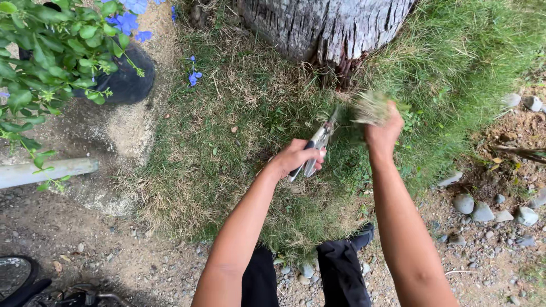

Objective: The person uses hand shears to trim grass and weeds along a concrete curb and around the base of a tree. The person gathers the cut grass with their hand and continues trimming in small sections.

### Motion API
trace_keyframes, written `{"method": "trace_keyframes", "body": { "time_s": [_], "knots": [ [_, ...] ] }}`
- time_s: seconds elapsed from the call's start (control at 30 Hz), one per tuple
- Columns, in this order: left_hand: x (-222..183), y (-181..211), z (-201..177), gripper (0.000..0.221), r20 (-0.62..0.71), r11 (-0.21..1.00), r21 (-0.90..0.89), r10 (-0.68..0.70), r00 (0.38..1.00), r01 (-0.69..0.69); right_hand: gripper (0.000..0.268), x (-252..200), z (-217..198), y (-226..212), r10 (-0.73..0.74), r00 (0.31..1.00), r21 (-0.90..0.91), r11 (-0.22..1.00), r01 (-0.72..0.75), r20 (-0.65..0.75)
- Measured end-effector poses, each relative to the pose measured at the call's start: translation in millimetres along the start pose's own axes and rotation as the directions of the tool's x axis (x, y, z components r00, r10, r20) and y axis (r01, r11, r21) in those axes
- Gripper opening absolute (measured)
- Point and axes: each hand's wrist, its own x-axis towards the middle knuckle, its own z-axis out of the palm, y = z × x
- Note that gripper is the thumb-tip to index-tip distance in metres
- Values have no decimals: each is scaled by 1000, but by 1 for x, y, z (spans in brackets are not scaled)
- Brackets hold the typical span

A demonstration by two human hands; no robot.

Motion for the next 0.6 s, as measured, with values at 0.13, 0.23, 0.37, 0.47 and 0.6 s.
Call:
{"method": "trace_keyframes", "body": {
  "time_s": [0.13,0.23,0.37,0.47,0.6],
  "knots": [
    [17,18,0,52,0,983,-59,-177,984,176,34,29,30,8,135,987,197,969,-150,88],
    [30,32,3,50,26,980,-37,-196,980,197,49,35,34,26,385,918,426,817,-389,99],
    [63,35,10,44,-30,979,-64,-198,980,196,39,35,39,50,500,812,689,475,-548,302],
    [83,19,17,35,-133,994,-56,-99,986,93,34,34,43,63,479,821,771,378,-513,312],
    [63,-8,26,28,-271,997,72,44,962,-25,27,35,40,74,558,769,841,213,-497,312]
  ]
}}
